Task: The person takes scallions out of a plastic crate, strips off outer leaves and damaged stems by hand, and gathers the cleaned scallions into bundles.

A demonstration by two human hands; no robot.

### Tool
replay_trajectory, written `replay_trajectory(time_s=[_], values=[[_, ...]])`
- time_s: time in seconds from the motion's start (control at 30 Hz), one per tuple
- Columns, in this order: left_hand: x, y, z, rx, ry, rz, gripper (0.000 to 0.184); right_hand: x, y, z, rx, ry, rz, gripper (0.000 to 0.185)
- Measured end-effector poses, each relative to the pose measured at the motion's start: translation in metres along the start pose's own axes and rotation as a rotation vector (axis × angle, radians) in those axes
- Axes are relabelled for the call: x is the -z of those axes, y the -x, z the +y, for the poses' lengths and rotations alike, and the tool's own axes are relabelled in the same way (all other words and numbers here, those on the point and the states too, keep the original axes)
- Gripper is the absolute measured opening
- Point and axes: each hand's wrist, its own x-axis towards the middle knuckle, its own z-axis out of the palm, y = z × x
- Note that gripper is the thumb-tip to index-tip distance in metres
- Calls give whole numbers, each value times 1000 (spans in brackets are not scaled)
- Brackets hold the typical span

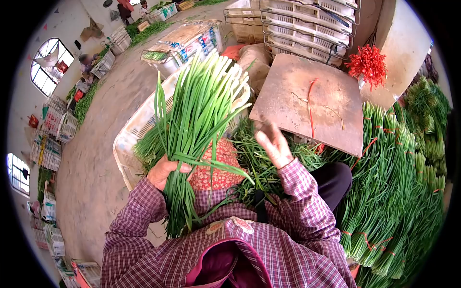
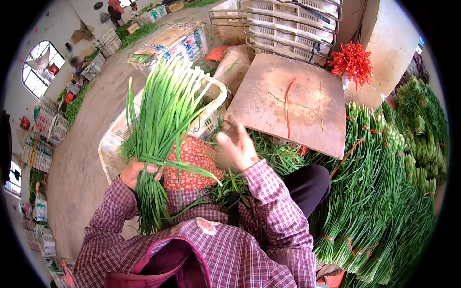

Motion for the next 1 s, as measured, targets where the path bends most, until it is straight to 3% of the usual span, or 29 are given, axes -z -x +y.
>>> replay_trajectory(time_s=[0.1,0.17,0.33,0.37,0.5,0.53,0.63,0.7,0.73,0.83,1.0], values=[[-3,-7,1,18,35,41,40,-14,7,2,-75,-89,-15,80],[-9,-7,2,-15,39,-22,33,-12,5,0,43,19,48,70],[-5,-13,-4,9,143,5,34,-11,32,-31,131,87,349,25],[-6,-14,-5,20,149,5,34,0,44,-35,112,167,237,26],[-6,-17,-4,11,169,-26,33,-13,86,-41,-436,169,-302,43],[-5,-20,-6,9,177,-28,32,-18,89,-33,-326,285,-351,46],[-10,-21,-7,12,181,-31,32,-25,83,6,-111,407,-350,54],[-10,-21,-9,18,186,-22,32,-24,69,6,-501,23,-194,59],[-17,-17,-6,15,183,4,32,-29,67,7,-449,-215,-50,61],[-12,-18,-8,68,200,27,33,-36,54,3,-227,-469,55,60],[-11,-19,-10,72,175,-11,33,-42,43,-14,-181,-243,48,37]])
